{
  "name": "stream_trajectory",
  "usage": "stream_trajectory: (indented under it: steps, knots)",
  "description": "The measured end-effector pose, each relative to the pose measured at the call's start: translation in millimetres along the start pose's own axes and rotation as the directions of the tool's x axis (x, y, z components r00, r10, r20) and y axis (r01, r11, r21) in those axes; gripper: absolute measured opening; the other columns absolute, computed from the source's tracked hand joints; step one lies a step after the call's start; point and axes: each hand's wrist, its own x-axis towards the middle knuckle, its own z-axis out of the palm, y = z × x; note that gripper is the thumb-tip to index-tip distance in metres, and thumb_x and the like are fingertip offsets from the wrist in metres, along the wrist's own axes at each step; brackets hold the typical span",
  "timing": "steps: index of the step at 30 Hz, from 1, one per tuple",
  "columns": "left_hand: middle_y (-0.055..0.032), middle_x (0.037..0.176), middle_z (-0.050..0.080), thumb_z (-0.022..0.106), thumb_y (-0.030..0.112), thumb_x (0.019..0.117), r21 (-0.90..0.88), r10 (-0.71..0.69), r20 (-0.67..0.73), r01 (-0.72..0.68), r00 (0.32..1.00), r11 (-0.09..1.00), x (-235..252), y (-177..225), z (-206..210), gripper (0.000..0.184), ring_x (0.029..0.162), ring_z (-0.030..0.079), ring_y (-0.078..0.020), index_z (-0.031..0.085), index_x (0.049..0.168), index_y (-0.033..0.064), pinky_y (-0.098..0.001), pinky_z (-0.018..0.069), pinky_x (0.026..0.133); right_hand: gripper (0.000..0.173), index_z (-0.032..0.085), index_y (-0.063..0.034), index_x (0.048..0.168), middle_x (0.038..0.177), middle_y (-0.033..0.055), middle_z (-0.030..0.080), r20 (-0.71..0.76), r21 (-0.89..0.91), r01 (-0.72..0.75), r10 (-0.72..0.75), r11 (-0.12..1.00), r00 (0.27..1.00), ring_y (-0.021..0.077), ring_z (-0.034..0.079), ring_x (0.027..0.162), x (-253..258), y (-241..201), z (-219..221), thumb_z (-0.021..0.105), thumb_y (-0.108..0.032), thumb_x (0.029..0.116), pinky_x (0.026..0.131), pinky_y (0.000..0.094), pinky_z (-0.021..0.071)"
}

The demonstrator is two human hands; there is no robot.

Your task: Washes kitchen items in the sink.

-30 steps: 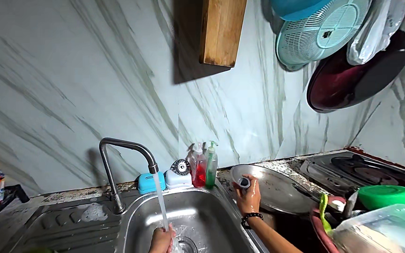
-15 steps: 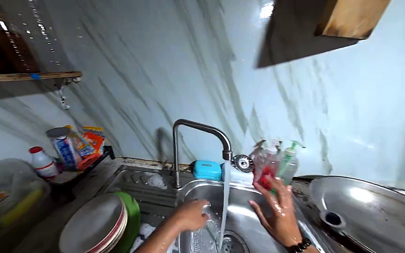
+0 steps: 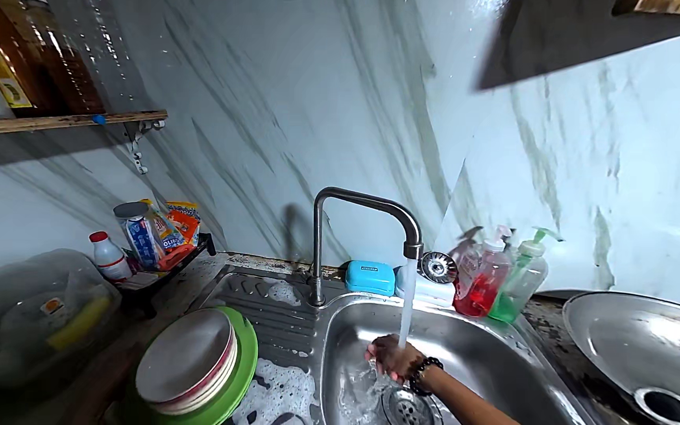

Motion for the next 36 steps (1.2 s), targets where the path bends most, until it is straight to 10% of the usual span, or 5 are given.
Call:
stream_trajectory:
  steps: [7, 15, 21, 30, 36]
  knots:
    - [-0.0356, 0.136, 0.055, 0.049, 0.012, 0.1066, 0.042, 0.231, -0.020, -0.230, 0.973, 0.972, -32.9, 15.6, 47.8, 0.039, 0.130, 0.053, -0.0454, 0.052, 0.135, -0.0140, -0.0560, 0.0388, 0.111, 0.067, 0.066, -0.0028, 0.096, 0.063, -0.0028, 0.052, -0.110, 0.139, -0.079, 0.094, 0.987, 0.989, 0.0070, 0.045, 0.051, -3.9, -20.8, 8.0, 0.019, -0.047, 0.1128, 0.055, 0.0235, 0.0397]
    - [-0.0295, 0.119, 0.064, 0.044, 0.015, 0.1096, -0.172, 0.296, 0.124, -0.274, 0.947, 0.946, -90.2, 136.8, 145.8, 0.034, 0.115, 0.063, -0.0382, 0.055, 0.129, -0.0107, -0.0514, 0.0475, 0.102, 0.068, 0.048, -0.0114, 0.148, 0.117, 0.0181, 0.068, -0.012, 0.578, -0.098, 0.128, 0.810, 0.992, 0.0288, 0.069, 0.093, -9.8, -6.5, 19.8, 0.018, -0.058, 0.1092, 0.079, 0.0464, 0.0557]
    - [-0.0317, 0.145, 0.049, 0.043, 0.012, 0.1091, -0.070, 0.337, 0.480, -0.347, 0.810, 0.935, -135.1, 233.1, 202.0, 0.050, 0.137, 0.049, -0.0400, 0.031, 0.153, -0.0083, -0.0498, 0.0380, 0.115, 0.031, 0.057, 0.0026, 0.136, 0.128, 0.0198, 0.064, -0.371, 0.428, -0.024, 0.200, 0.904, 0.907, 0.0233, 0.064, 0.113, -37.8, 50.8, -19.2, 0.051, -0.007, 0.1065, 0.099, 0.0404, 0.0497]
    - [-0.0265, 0.160, 0.035, 0.034, 0.049, 0.1103, -0.276, 0.157, 0.570, 0.008, 0.807, 0.961, -147.2, 265.4, 333.3, 0.070, 0.151, 0.032, -0.0381, 0.034, 0.155, -0.0045, -0.0528, 0.0242, 0.123, 0.033, 0.063, 0.0002, 0.134, 0.134, 0.0242, 0.063, -0.495, 0.313, -0.220, 0.356, 0.924, 0.793, 0.0347, 0.059, 0.129, -30.2, 146.8, -51.9, 0.052, -0.017, 0.1079, 0.111, 0.0503, 0.0426]
    - [-0.0333, 0.160, 0.027, 0.060, 0.067, 0.0923, 0.127, 0.173, 0.602, -0.308, 0.780, 0.943, -160.6, 266.4, 336.1, 0.091, 0.146, 0.030, -0.0503, 0.043, 0.153, 0.0018, -0.0621, 0.0344, 0.114, 0.038, 0.059, -0.0003, 0.140, 0.141, 0.0224, 0.060, -0.382, 0.190, -0.316, 0.366, 0.930, 0.849, 0.0330, 0.055, 0.134, -23.9, 165.0, -45.0, 0.049, -0.021, 0.1092, 0.114, 0.0492, 0.0396]
